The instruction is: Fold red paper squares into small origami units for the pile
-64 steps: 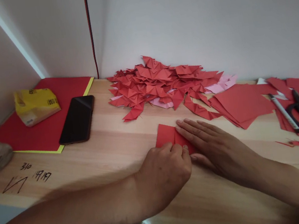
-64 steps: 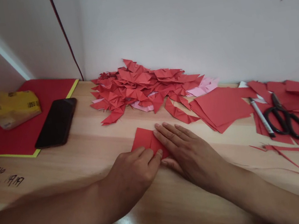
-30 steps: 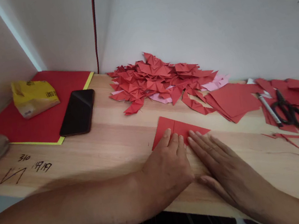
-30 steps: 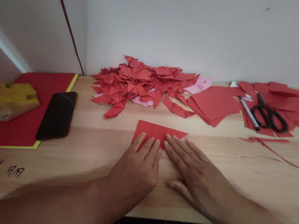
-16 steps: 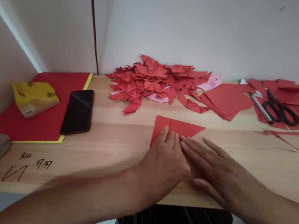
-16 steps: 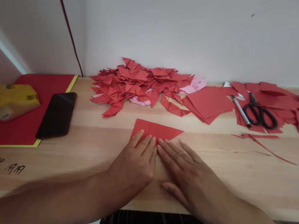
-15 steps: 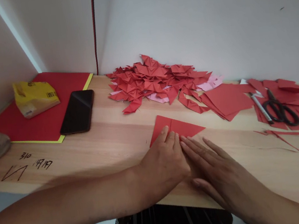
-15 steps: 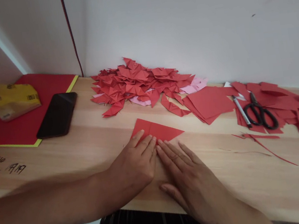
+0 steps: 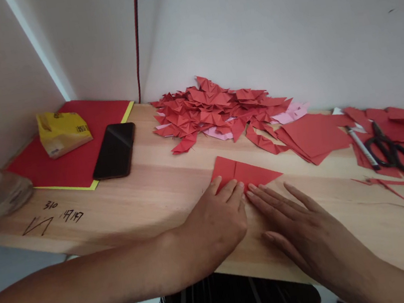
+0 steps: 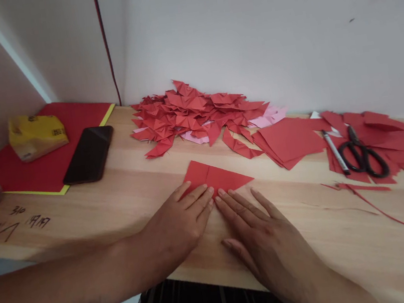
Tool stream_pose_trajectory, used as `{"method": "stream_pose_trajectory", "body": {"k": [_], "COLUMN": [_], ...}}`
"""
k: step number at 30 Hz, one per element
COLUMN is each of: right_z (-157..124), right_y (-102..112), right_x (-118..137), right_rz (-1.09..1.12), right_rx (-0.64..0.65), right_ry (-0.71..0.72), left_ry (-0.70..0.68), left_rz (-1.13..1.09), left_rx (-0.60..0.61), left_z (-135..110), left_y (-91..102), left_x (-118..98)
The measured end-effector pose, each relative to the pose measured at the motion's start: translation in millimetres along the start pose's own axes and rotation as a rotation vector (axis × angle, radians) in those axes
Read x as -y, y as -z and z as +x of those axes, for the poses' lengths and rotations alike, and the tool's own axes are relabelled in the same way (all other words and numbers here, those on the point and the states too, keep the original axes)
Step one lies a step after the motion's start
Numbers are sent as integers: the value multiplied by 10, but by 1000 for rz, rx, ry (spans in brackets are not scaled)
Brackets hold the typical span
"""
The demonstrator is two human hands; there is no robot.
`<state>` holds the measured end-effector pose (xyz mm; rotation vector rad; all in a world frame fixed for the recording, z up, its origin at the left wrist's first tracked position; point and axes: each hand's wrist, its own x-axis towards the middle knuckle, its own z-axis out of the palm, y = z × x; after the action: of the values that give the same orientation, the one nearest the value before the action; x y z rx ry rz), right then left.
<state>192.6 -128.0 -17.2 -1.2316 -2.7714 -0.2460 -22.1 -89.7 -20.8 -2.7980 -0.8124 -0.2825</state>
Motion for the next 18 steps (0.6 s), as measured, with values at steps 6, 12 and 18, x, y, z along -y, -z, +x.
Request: {"method": "stream_pose_trajectory", "body": {"k": [6, 12, 18], "right_z": [10, 115, 232], "right_y": [-24, -42, -135], "right_x": [-22, -41, -55], "right_rz": [-22, -30, 71], "right_rx": [-42, -70, -91], "right_ry": [33, 43, 36], "left_ry": [55, 73, 71], "left_rz": [-168, -225, -238], "left_rx": [0, -57, -76], "left_z": [-182, -175, -163], "left_y": [-104, -101, -104], "left_x": [36, 45, 54]}}
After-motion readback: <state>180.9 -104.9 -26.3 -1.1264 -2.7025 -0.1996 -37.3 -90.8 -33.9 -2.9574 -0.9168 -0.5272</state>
